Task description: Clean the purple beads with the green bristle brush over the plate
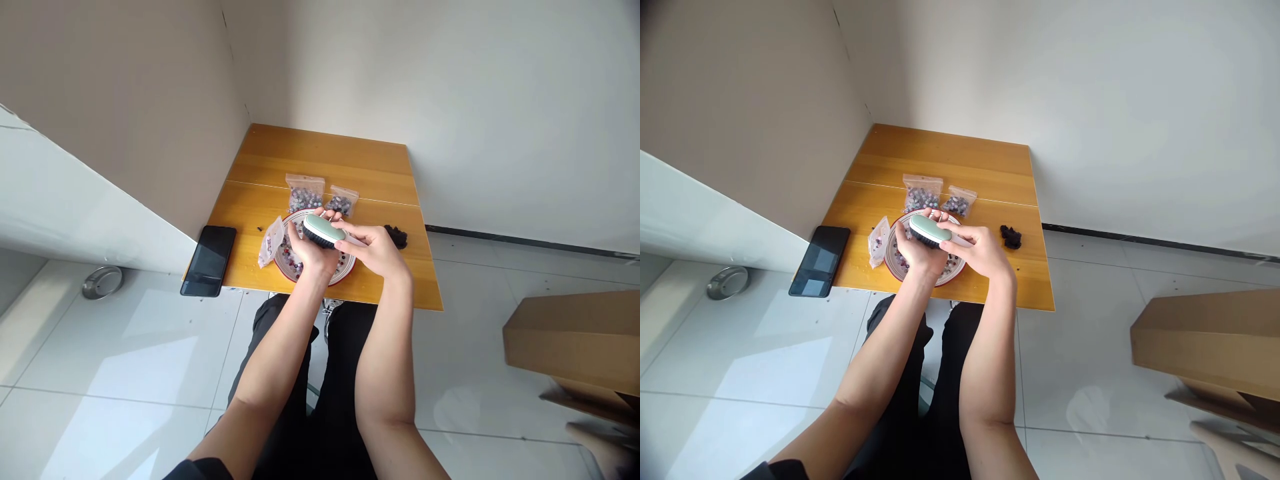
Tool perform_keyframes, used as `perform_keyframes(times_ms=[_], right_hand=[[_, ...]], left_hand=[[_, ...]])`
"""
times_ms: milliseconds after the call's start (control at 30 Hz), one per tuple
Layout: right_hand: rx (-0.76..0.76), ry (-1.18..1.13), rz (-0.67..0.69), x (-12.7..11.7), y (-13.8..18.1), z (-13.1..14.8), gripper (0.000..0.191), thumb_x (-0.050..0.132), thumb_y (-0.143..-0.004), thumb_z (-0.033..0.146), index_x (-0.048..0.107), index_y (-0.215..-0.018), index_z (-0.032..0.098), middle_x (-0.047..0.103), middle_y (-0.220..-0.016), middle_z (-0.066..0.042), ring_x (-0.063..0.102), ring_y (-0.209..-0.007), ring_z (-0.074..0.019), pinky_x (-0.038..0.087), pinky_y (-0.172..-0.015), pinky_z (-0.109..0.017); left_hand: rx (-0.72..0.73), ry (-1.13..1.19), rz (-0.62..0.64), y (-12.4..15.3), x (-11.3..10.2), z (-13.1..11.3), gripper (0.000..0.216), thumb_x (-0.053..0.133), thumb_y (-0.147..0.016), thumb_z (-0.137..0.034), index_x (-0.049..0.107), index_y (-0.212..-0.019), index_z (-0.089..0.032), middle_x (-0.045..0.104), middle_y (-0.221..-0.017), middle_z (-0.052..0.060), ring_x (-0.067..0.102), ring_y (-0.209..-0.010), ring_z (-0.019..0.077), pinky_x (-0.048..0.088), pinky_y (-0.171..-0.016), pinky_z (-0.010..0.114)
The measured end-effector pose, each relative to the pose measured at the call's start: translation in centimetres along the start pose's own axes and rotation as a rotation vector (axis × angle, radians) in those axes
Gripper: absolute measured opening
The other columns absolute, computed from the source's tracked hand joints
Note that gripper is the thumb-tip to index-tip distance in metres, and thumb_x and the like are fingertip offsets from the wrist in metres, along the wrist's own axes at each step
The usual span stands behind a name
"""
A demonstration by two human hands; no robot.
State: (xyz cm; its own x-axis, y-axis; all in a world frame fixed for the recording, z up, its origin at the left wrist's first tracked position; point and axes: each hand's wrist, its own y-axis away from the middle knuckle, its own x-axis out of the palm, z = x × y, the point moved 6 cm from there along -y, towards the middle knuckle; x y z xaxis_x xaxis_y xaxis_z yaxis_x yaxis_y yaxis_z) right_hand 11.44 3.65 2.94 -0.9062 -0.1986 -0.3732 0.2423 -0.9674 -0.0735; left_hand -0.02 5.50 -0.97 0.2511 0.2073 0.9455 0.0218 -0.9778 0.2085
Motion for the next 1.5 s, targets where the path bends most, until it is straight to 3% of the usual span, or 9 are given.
perform_keyframes(times_ms=[233,433,700,900,1100,1233,1367,1500], right_hand=[[0.035,-0.075,0.061,-0.15,0.50,-0.42,0.043,0.077,-0.083,0.039,0.073,-0.125,0.032,0.066,-0.138,0.001,0.060,-0.133,-0.0291,0.047,-0.114,-0.043],[0.005,-0.035,0.003,-0.16,0.10,-0.19,0.043,0.077,-0.083,0.039,0.073,-0.125,0.033,0.068,-0.135,0.003,0.059,-0.134,-0.0274,0.045,-0.117,-0.043],[0.030,-0.058,0.085,-0.38,0.71,-0.31,0.043,0.077,-0.082,0.039,0.073,-0.125,0.033,0.069,-0.133,0.002,0.060,-0.132,-0.0292,0.046,-0.116,-0.045],[0.033,-0.074,-0.013,-0.63,0.29,-0.62,0.044,0.078,-0.082,0.039,0.072,-0.125,0.032,0.067,-0.136,0.002,0.062,-0.131,-0.0284,0.046,-0.116,-0.044],[0.066,-0.062,0.065,-0.74,0.80,-0.88,0.044,0.078,-0.081,0.041,0.073,-0.125,0.032,0.069,-0.133,0.002,0.062,-0.131,-0.0306,0.046,-0.115,-0.047],[0.032,-0.040,0.034,-0.30,0.37,-0.33,0.045,0.079,-0.081,0.040,0.073,-0.124,0.032,0.067,-0.136,0.003,0.058,-0.135,-0.0305,0.043,-0.118,-0.044],[0.051,-0.027,-0.015,-0.66,0.27,-0.82,0.045,0.077,-0.082,0.040,0.072,-0.126,0.033,0.068,-0.135,0.003,0.065,-0.127,-0.0302,0.050,-0.112,-0.045],[0.063,-0.053,0.044,-0.73,0.62,-0.90,0.045,0.079,-0.081,0.041,0.073,-0.124,0.032,0.068,-0.134,0.002,0.064,-0.128,-0.0307,0.048,-0.114,-0.046]], left_hand=[[0.016,-0.043,-0.112,-0.17,-0.75,-0.78,0.064,0.032,-0.094,-0.070,0.066,-0.100,-0.017,0.066,-0.097,0.010,0.067,-0.091,0.0194,0.051,-0.096,0.035],[-0.015,0.018,0.007,-0.02,0.03,0.08,0.060,0.028,-0.096,-0.066,0.065,-0.089,-0.018,0.063,-0.086,0.007,0.066,-0.085,0.0176,0.052,-0.094,0.033],[0.008,-0.013,-0.076,0.01,-0.60,-0.42,0.063,0.034,-0.093,-0.071,0.066,-0.096,-0.017,0.067,-0.097,0.010,0.068,-0.090,0.0195,0.052,-0.093,0.035],[-0.027,0.069,0.036,0.13,0.11,0.20,0.060,0.032,-0.095,-0.066,0.066,-0.088,-0.017,0.064,-0.086,0.006,0.067,-0.083,0.0175,0.053,-0.088,0.032],[0.007,-0.035,-0.086,-0.05,-0.58,-0.29,0.064,0.030,-0.094,-0.070,0.066,-0.095,-0.017,0.068,-0.094,0.010,0.068,-0.088,0.0197,0.052,-0.092,0.036],[-0.008,-0.018,-0.044,0.01,-0.24,0.10,0.063,0.027,-0.095,-0.068,0.065,-0.091,-0.018,0.066,-0.090,0.009,0.067,-0.089,0.0201,0.051,-0.096,0.036],[0.000,-0.019,-0.026,-0.11,-0.31,-0.20,0.061,0.029,-0.095,-0.068,0.066,-0.093,-0.019,0.066,-0.090,0.008,0.067,-0.090,0.0195,0.051,-0.097,0.036],[0.008,-0.045,-0.080,-0.09,-0.60,-0.48,0.065,0.030,-0.094,-0.070,0.067,-0.096,-0.017,0.068,-0.095,0.010,0.068,-0.091,0.0201,0.051,-0.096,0.036]])
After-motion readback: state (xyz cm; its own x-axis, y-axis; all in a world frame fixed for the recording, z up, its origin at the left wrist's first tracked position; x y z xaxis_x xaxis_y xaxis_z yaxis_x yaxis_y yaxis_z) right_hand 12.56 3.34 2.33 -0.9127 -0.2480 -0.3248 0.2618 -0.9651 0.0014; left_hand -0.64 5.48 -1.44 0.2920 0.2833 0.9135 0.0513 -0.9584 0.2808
